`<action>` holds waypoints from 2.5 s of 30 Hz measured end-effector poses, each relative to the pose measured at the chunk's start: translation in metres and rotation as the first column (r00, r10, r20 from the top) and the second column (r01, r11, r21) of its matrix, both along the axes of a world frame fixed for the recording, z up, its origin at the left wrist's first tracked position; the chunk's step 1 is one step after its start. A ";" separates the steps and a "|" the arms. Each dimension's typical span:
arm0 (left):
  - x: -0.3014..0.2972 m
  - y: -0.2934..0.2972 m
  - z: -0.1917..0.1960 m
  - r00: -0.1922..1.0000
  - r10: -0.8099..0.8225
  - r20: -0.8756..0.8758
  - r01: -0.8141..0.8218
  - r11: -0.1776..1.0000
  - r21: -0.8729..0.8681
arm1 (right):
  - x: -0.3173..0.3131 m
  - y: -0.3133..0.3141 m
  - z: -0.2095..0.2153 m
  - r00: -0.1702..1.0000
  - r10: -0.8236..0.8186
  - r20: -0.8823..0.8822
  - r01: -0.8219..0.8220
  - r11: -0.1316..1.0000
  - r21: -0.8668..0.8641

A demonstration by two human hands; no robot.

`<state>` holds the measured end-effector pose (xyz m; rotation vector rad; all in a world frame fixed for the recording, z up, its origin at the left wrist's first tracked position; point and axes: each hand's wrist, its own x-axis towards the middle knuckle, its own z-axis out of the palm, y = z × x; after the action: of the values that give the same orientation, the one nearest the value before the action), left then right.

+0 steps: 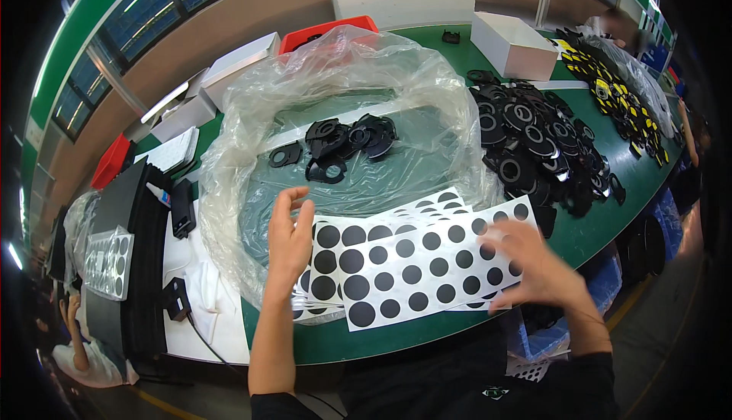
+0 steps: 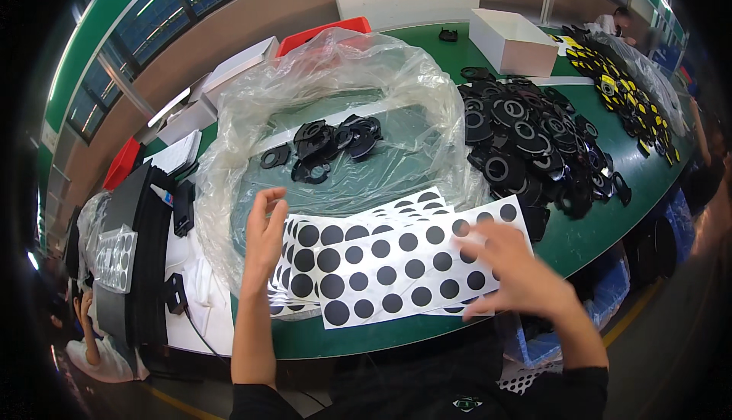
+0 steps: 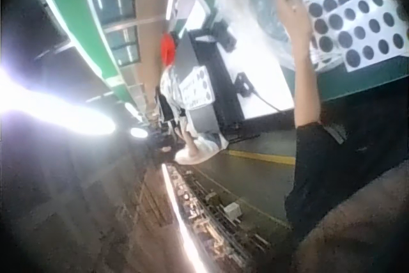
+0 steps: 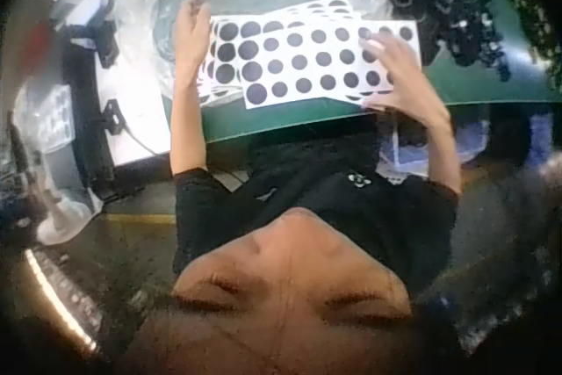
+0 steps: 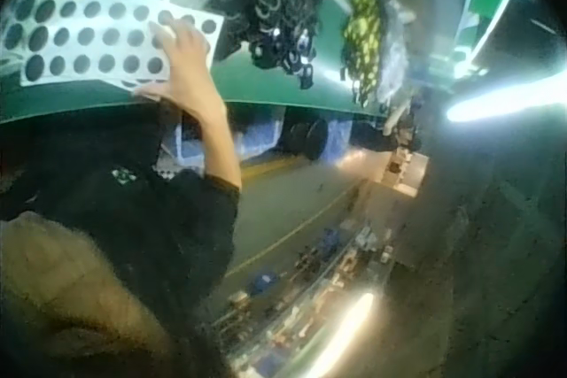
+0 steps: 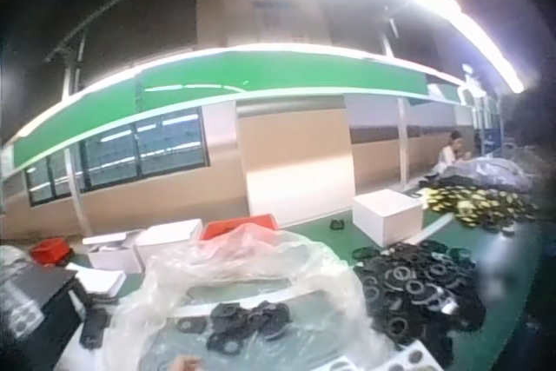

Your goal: Attaching circular adhesive pads to black plastic components on an assembly line.

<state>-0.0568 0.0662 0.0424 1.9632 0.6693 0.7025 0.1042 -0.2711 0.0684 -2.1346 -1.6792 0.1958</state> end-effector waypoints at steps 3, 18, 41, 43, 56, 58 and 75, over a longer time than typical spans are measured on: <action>-0.040 -0.002 -0.006 0.945 0.186 -0.270 -0.043 0.886 0.462 | -0.025 -0.002 -0.023 1.000 0.023 -0.018 -0.024 0.994 -0.105; -0.049 -0.019 0.012 0.929 0.067 -0.364 0.110 0.889 0.444 | 0.033 0.084 0.020 0.961 0.124 -0.246 -0.183 0.954 -0.238; 0.061 0.060 -0.008 0.908 -0.022 -0.417 0.256 0.818 0.514 | 0.093 0.238 -0.027 0.860 -0.010 -0.510 0.183 0.939 0.291; 0.054 0.053 -0.013 0.955 0.028 -0.297 0.176 0.752 0.635 | 0.092 0.226 -0.029 0.967 -0.175 -0.183 0.233 0.901 0.365; 0.051 -0.034 0.003 0.989 -0.145 0.038 0.126 0.945 0.303 | 0.113 0.209 -0.016 0.938 -0.236 -0.255 0.326 0.854 0.405; 0.052 -0.040 0.001 0.983 -0.176 0.043 0.164 0.966 0.199 | 0.104 0.213 -0.011 0.922 -0.182 -0.342 0.330 0.831 0.449; 0.013 -0.023 0.022 0.801 -0.528 0.281 0.486 0.302 -0.820 | 0.015 0.200 0.029 0.827 0.546 0.134 -0.549 0.731 0.406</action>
<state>-0.0438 0.0428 0.0648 1.0629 0.2541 -0.1404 0.1190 -0.0711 0.0977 -1.2777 -2.0905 -0.0197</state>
